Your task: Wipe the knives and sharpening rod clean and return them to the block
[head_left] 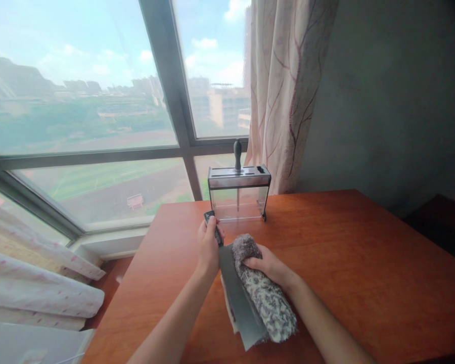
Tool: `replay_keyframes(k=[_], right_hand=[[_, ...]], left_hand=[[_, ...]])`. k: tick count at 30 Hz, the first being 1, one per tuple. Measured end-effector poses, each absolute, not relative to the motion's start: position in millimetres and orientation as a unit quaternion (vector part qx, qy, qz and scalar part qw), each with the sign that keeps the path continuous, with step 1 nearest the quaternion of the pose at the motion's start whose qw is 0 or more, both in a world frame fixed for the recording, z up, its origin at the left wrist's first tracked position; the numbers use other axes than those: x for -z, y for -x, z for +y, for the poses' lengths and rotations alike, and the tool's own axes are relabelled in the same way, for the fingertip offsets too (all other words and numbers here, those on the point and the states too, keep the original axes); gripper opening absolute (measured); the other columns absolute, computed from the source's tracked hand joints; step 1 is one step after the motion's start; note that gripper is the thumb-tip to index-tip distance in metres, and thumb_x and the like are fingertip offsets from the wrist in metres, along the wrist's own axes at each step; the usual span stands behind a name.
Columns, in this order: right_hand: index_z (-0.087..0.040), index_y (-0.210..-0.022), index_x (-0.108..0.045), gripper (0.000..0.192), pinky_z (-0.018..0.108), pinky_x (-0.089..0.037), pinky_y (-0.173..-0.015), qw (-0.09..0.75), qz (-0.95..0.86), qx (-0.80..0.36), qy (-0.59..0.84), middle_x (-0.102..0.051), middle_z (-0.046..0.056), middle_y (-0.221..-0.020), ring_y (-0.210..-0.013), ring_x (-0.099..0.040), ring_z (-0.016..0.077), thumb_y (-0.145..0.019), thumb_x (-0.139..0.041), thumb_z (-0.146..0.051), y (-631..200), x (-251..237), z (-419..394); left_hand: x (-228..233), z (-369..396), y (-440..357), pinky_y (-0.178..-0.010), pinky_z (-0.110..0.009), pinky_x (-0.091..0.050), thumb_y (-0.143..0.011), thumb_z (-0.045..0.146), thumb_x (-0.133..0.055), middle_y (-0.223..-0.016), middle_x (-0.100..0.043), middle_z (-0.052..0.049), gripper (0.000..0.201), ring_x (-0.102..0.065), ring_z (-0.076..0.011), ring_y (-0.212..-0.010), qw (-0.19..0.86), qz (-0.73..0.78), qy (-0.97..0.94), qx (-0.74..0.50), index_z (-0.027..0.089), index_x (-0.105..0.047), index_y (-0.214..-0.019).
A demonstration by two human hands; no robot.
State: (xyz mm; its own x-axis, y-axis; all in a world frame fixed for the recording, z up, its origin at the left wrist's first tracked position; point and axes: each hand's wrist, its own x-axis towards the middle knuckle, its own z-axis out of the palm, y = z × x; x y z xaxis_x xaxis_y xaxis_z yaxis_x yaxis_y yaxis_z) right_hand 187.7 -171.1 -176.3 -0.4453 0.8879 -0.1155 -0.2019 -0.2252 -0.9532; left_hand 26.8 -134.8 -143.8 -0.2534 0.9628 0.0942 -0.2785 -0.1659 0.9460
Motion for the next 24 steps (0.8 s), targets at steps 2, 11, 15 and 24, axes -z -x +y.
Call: replay_keyframes(k=[2,11,15,24], right_hand=[[-0.016,-0.101,-0.067,0.041,0.036,-0.046,-0.083,0.396,-0.483,-0.692,0.361,-0.070,0.004,-0.093,-0.086,-0.063,0.0221,-0.067,-0.076,-0.037,-187.3,176.1,-170.3],[-0.016,-0.103,-0.066,0.043,0.037,-0.046,-0.085,0.419,-0.477,-0.683,0.361,-0.070,0.005,-0.095,-0.089,-0.063,0.0227,-0.067,-0.077,-0.038,-181.5,171.0,-175.1],[-0.016,-0.099,-0.066,0.044,0.035,-0.046,-0.081,0.391,-0.493,-0.694,0.351,-0.069,0.003,-0.091,-0.084,-0.062,0.0211,-0.064,-0.079,-0.038,-182.3,173.6,-176.3],[-0.016,-0.104,-0.065,0.044,0.032,-0.045,-0.080,0.337,-0.519,-0.716,0.322,-0.069,0.003,-0.093,-0.085,-0.062,0.0197,-0.065,-0.078,-0.032,-188.4,172.0,-175.5]], left_hand=[[145.7,-136.8,-30.0,-0.042,-0.018,-0.032,-0.082,0.050,-0.057,-0.049,-0.048,0.006,0.032,-0.040,-0.0081,-0.042,0.480,0.441,-0.390,-0.651,0.019,-0.052,-0.078],[140.3,-130.5,-19.8,-0.041,-0.018,-0.031,-0.082,0.047,-0.058,-0.048,-0.049,0.006,0.029,-0.041,-0.0077,-0.041,0.477,0.428,-0.388,-0.662,0.018,-0.054,-0.078],[135.1,-122.4,-4.2,-0.039,-0.018,-0.031,-0.079,0.047,-0.060,-0.049,-0.050,0.006,0.030,-0.042,-0.0073,-0.039,0.465,0.429,-0.345,-0.694,0.017,-0.054,-0.078],[137.7,-119.7,-1.5,-0.037,-0.017,-0.031,-0.079,0.048,-0.060,-0.048,-0.049,0.006,0.031,-0.041,-0.0070,-0.038,0.475,0.427,-0.338,-0.691,0.018,-0.052,-0.078]])
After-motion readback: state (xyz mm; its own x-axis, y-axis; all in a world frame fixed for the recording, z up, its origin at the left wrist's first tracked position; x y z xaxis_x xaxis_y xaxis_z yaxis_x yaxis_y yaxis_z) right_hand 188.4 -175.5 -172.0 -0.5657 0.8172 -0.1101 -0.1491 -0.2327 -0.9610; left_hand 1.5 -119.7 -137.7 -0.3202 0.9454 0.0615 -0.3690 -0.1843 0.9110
